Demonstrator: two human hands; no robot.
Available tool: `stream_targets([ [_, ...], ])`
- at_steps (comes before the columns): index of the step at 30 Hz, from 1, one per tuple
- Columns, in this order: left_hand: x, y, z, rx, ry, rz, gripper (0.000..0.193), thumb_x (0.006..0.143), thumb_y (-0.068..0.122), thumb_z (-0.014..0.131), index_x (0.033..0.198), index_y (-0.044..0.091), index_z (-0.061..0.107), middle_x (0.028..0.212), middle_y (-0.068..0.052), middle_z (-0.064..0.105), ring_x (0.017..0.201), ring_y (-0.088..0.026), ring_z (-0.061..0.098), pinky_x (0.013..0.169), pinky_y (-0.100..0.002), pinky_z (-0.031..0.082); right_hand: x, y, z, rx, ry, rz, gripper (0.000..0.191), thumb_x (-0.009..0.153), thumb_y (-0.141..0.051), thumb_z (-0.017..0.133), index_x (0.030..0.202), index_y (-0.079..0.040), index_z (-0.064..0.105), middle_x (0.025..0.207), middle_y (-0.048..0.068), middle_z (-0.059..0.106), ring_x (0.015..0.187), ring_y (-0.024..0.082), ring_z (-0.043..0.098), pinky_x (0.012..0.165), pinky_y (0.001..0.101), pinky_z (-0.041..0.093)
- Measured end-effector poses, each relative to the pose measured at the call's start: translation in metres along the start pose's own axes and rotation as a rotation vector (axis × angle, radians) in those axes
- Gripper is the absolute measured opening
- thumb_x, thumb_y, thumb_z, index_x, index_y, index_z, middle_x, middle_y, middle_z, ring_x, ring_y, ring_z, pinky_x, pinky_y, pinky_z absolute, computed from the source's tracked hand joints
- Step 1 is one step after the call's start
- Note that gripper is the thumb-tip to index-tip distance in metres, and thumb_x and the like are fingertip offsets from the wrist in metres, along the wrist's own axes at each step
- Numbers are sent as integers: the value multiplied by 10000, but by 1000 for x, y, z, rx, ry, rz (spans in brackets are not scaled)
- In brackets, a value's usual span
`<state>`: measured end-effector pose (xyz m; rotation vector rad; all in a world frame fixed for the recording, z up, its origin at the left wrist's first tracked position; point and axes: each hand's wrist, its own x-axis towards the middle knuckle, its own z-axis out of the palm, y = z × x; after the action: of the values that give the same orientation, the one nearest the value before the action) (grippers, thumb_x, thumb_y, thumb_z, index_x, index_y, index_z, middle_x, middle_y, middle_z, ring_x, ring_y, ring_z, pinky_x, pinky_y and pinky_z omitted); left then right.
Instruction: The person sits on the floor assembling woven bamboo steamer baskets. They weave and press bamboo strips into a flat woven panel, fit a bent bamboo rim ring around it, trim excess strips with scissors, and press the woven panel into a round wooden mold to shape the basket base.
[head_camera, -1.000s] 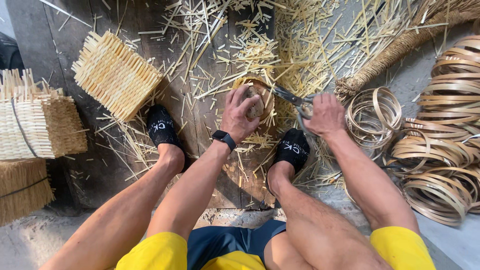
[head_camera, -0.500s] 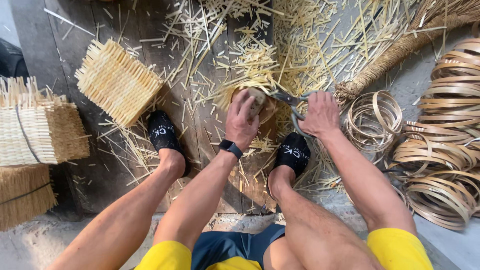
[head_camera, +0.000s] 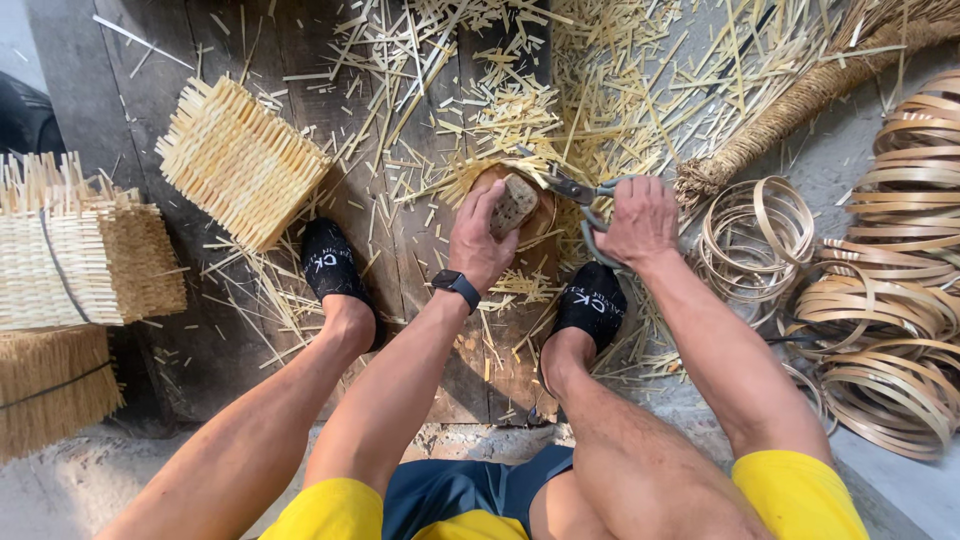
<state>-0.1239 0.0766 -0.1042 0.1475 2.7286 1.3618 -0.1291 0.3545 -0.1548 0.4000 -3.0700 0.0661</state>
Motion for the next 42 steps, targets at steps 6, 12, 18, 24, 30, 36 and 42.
stream_targets([
  [6, 8, -12, -12, 35, -135, 83, 715, 723, -65, 744, 1391, 120, 569, 1389, -155, 581, 1308, -348, 555, 1148, -401, 464, -3, 25, -6, 22, -267, 0, 181, 936, -246, 636, 902, -73, 595, 828, 84, 525, 742, 187, 509, 585, 339, 449],
  [12, 10, -18, -16, 54, -176, 114, 733, 709, -68, 749, 1393, 121, 563, 1388, -151, 574, 1316, -350, 537, 1138, -421, 460, 12, 2, -18, 43, -152, -33, 499, 717, -463, 767, 847, -8, 610, 796, 129, 562, 725, 256, 546, 641, 372, 477],
  [18, 9, -10, -17, 276, -151, 134, 783, 741, -102, 712, 1417, 289, 649, 1451, -193, 512, 1309, -386, 530, 1123, -432, 484, 13, 7, -5, 63, -235, -3, 249, 809, -256, 717, 911, -51, 619, 868, 106, 574, 813, 219, 571, 691, 356, 492],
  [24, -4, 10, 11, 201, 30, -40, 736, 699, 239, 930, 1367, 285, 624, 1258, -225, 504, 1155, -399, 539, 986, -499, 523, 7, 16, -10, 31, -207, -62, 367, 772, -340, 748, 938, -41, 616, 919, 111, 579, 872, 237, 577, 756, 368, 504],
  [30, 1, -16, 1, 218, -151, 35, 731, 752, 101, 811, 1422, 320, 618, 1312, -210, 510, 1191, -361, 562, 1003, -445, 564, 29, -1, -24, 58, -121, -94, 586, 638, -490, 810, 897, -5, 606, 882, 133, 572, 833, 261, 565, 731, 390, 502],
  [36, 9, -24, -12, 311, -256, 190, 810, 631, 19, 809, 1343, 376, 660, 1491, -194, 442, 1365, -390, 461, 1107, -452, 512, 20, 27, -16, -122, -433, -82, 146, 914, -212, 681, 836, -105, 619, 756, 30, 574, 685, 153, 568, 559, 305, 502],
  [42, -6, -7, 8, 146, -79, -38, 743, 641, 167, 931, 1314, 374, 696, 1430, -169, 391, 1338, -381, 391, 1141, -519, 436, 0, 28, -13, 59, -292, -65, 398, 799, -423, 728, 879, -48, 622, 804, 112, 586, 758, 224, 578, 656, 366, 519],
])
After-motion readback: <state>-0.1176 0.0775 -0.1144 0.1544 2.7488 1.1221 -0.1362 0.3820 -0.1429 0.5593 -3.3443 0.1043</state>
